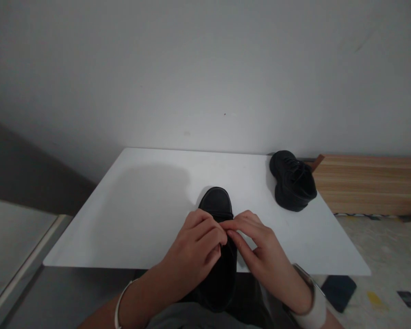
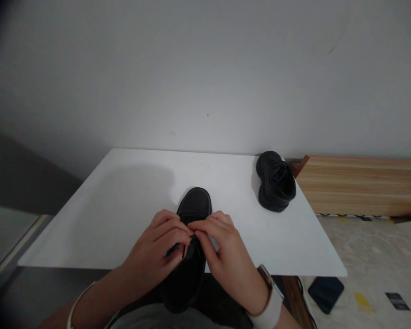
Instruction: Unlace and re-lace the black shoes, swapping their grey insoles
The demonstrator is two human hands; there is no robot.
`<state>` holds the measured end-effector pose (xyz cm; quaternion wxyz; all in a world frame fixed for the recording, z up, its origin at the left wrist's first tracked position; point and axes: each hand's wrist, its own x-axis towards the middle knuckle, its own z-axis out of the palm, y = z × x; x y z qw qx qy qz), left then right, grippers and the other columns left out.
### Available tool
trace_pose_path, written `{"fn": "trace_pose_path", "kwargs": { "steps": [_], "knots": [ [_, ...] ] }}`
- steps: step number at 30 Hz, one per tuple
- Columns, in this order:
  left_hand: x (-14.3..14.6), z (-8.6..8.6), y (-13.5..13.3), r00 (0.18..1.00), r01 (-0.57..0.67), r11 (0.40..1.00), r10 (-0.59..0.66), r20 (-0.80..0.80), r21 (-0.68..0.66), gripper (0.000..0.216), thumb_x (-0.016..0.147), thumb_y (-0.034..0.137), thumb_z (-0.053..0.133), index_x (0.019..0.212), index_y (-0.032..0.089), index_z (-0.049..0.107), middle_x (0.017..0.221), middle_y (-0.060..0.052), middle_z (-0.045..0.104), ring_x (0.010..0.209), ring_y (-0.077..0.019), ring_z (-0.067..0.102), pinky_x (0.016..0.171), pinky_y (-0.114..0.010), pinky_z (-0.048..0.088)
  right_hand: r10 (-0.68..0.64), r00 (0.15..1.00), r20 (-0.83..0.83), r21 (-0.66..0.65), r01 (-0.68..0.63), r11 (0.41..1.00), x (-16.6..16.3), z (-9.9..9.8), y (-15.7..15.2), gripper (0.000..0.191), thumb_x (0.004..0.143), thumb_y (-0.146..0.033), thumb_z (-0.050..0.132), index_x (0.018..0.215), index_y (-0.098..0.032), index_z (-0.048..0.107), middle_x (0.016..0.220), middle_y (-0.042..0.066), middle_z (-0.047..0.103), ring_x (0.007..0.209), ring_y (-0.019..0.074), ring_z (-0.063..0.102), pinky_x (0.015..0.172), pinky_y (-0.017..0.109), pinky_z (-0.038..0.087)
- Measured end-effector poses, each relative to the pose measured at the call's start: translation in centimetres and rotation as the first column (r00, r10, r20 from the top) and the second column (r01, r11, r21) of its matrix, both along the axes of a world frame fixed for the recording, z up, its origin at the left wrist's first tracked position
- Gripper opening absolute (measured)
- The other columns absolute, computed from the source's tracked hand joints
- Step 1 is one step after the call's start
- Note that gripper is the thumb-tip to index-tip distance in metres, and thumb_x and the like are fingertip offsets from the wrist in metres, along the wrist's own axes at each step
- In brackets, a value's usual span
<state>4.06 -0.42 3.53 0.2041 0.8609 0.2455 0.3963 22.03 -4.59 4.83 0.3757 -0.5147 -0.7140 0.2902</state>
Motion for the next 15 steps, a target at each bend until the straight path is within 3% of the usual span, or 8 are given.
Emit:
{"fn": "trace_pose_path", "kwargs": {
  "steps": [5, 9, 15],
  "knots": [
    [0.4, -1.2, -0.4, 0.997, -0.068, 0.982, 0.074, -0.028, 0.173, 0.022, 0.089, -0.003, 0.051, 0.085, 0.019, 0.056, 0.076, -0.001, 0.066, 0.078, -0.0181, 0.054, 0.078, -0.034, 0.049, -0.028, 0.999, -0.021, -0.04, 0.028, 0.999, 0.2, -0.2, 0.6, 0.018, 0.095, -0.014, 0.059, 0.101, -0.024, 0.073, 0.087, 0.003, 0.072, 0.086, 0.0203, 0.062, 0.078, 0.037, 0.048],
    [0.6, -1.4, -0.4, 0.99, -0.138, 0.968, 0.142, -0.005, 0.208, 0.017, 0.091, 0.002, 0.056, 0.095, 0.018, 0.059, 0.08, -0.002, 0.069, 0.079, -0.0176, 0.056, 0.078, -0.034, 0.05, -0.045, 0.998, -0.039, -0.089, 0.041, 0.995, 0.6, -0.4, 1.0, 0.014, 0.093, -0.017, 0.062, 0.093, -0.025, 0.074, 0.084, 0.001, 0.072, 0.083, 0.0197, 0.063, 0.078, 0.036, 0.049],
    [-0.1, -0.7, -0.1, 0.982, -0.184, 0.97, 0.173, 0.079, 0.158, 0.014, 0.091, 0.005, 0.06, 0.089, 0.019, 0.062, 0.08, -0.003, 0.071, 0.078, -0.0178, 0.057, 0.075, -0.033, 0.051, -0.042, 0.997, -0.065, -0.044, 0.039, 0.998, 0.3, -0.5, 0.9, 0.014, 0.087, -0.01, 0.06, 0.086, -0.022, 0.068, 0.085, 0.002, 0.065, 0.084, 0.0184, 0.061, 0.075, 0.032, 0.048]
  ]
}}
